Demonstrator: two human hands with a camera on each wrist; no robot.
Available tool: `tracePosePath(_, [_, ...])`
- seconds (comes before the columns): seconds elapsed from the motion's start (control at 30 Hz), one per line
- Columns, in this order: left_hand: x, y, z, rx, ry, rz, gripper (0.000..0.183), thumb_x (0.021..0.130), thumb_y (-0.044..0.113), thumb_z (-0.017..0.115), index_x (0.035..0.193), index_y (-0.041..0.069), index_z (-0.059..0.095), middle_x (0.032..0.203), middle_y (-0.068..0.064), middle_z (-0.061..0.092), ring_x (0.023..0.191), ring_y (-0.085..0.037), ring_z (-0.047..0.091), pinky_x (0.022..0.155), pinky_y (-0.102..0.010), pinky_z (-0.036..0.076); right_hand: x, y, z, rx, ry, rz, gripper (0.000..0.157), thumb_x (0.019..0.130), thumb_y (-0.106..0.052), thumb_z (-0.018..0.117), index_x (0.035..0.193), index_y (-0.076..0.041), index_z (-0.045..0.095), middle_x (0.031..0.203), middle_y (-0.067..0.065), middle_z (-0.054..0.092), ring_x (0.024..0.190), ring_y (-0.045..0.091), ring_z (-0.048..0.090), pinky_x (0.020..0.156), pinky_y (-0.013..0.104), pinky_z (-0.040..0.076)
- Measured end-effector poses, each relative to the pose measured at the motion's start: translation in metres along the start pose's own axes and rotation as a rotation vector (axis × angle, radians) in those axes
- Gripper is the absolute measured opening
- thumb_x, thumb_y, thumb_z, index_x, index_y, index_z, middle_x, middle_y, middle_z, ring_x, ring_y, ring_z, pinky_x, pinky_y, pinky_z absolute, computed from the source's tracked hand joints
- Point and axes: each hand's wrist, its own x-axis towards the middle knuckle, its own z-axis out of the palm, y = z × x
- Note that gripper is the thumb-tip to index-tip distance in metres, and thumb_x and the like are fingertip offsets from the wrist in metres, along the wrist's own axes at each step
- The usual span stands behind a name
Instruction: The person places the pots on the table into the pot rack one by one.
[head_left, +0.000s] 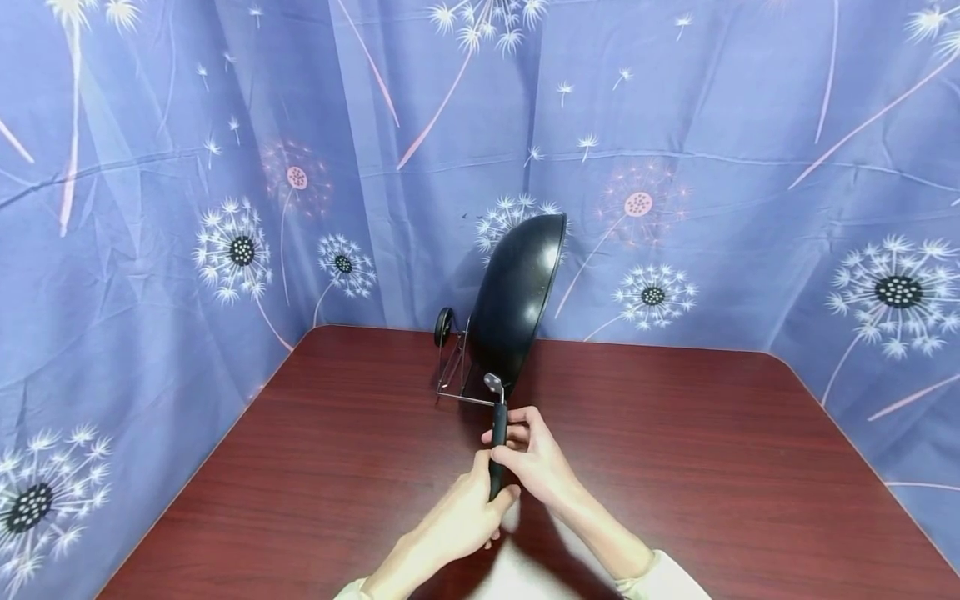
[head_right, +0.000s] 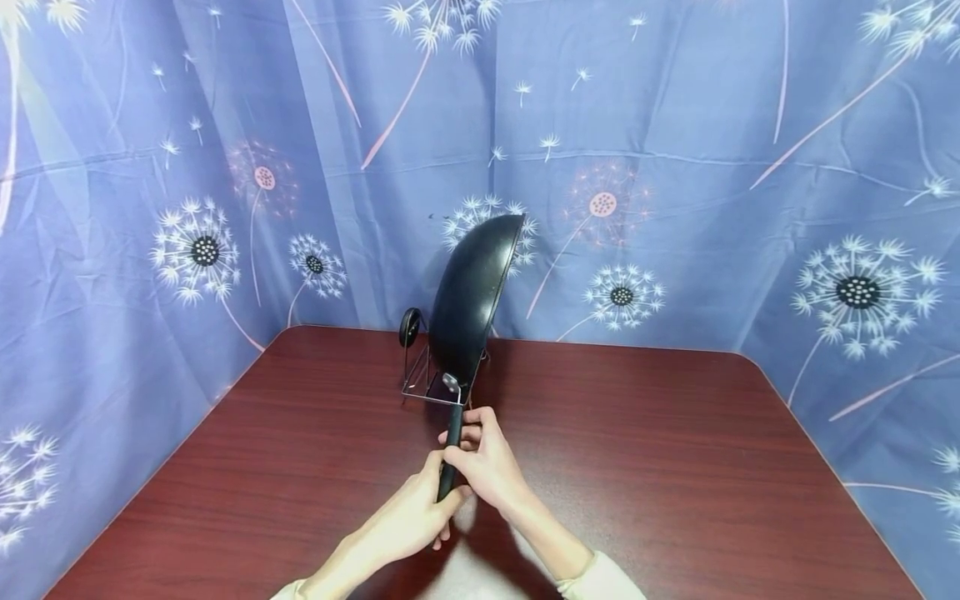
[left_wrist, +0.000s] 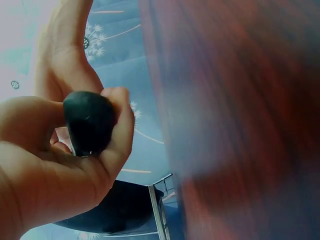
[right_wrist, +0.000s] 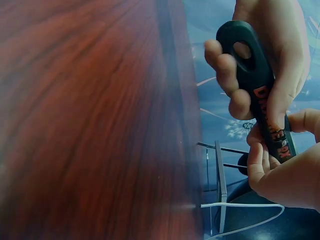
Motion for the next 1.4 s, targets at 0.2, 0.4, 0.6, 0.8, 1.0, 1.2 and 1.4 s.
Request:
tracePosePath(0.2, [-0.002, 0.002, 0.001, 0.157, -0.032, 0.034, 0.045, 0.098, 0.032, 0.059, 0.131, 0.005, 0.045, 0.072, 0.004, 0.063, 0.062, -0.008, 0.060, 0.059, -0.026, 0.046, -0.004, 0.004, -0.006, -0.041, -0.004, 0.013, 0.042, 0.083, 0.000, 0.065, 0.120, -0.003, 0.046, 0.113, 0.019, 0.071, 0.103, 0.029, 0.068, 0.083, 0.021, 0.051])
tracePosePath(0.4, [-0.001, 0.004, -0.004, 0.198, -0.072, 0.066, 0.034, 0.097, 0.033, 0.061, 0.121, 0.010, 0.055, 0.078, 0.008, 0.063, 0.064, -0.005, 0.059, 0.059, -0.024, 0.046, -0.007, 0.008, -0.014, -0.066, -0.043, 0.022, 0.042, 0.084, 0.000, 0.064, 0.121, -0.001, 0.044, 0.114, 0.022, 0.070, 0.098, 0.022, 0.068, 0.080, 0.022, 0.052])
tracePosePath(0.6, [-0.003, 0.006, -0.013, 0.189, -0.102, 0.078, 0.034, 0.097, 0.032, 0.061, 0.124, 0.013, 0.059, 0.080, 0.009, 0.070, 0.056, -0.006, 0.065, 0.059, -0.022, 0.048, -0.009, 0.010, -0.019, -0.055, -0.087, 0.019, 0.045, 0.084, 0.002, 0.064, 0.123, 0.001, 0.042, 0.117, 0.025, 0.067, 0.096, 0.019, 0.066, 0.079, 0.023, 0.052])
tracePosePath(0.8, [-0.004, 0.007, -0.014, 0.217, -0.099, 0.072, 0.043, 0.096, 0.032, 0.062, 0.134, 0.012, 0.056, 0.089, 0.008, 0.073, 0.059, -0.005, 0.066, 0.059, -0.022, 0.049, -0.009, 0.010, -0.027, -0.073, -0.115, 0.010, 0.046, 0.085, 0.001, 0.064, 0.124, 0.003, 0.041, 0.118, 0.026, 0.066, 0.099, 0.022, 0.066, 0.081, 0.023, 0.051])
tracePosePath(1.0, [-0.003, 0.007, -0.014, 0.202, -0.102, 0.080, 0.044, 0.097, 0.030, 0.062, 0.136, 0.011, 0.055, 0.091, 0.006, 0.072, 0.060, -0.006, 0.066, 0.056, -0.021, 0.049, -0.008, 0.012, -0.033, -0.081, -0.133, 0.007, 0.046, 0.085, 0.001, 0.064, 0.125, 0.004, 0.041, 0.118, 0.027, 0.066, 0.099, 0.023, 0.066, 0.080, 0.022, 0.052])
tracePosePath(1.2, [-0.003, 0.004, -0.015, 0.195, -0.097, 0.089, 0.042, 0.097, 0.028, 0.062, 0.134, 0.009, 0.055, 0.091, 0.006, 0.072, 0.062, -0.005, 0.067, 0.057, -0.021, 0.049, -0.010, 0.013, -0.037, -0.137, -0.146, -0.013, 0.048, 0.086, -0.003, 0.065, 0.128, 0.003, 0.043, 0.120, 0.025, 0.065, 0.100, 0.023, 0.065, 0.082, 0.021, 0.051])
tracePosePath(1.4, [-0.002, 0.003, -0.022, 0.215, -0.088, 0.107, 0.041, 0.098, 0.028, 0.062, 0.134, 0.011, 0.055, 0.093, 0.006, 0.072, 0.064, -0.005, 0.067, 0.064, -0.021, 0.049, -0.010, 0.012, -0.047, -0.243, -0.110, -0.029, 0.046, 0.091, -0.013, 0.067, 0.132, -0.001, 0.051, 0.120, 0.018, 0.066, 0.103, 0.026, 0.066, 0.083, 0.023, 0.053])
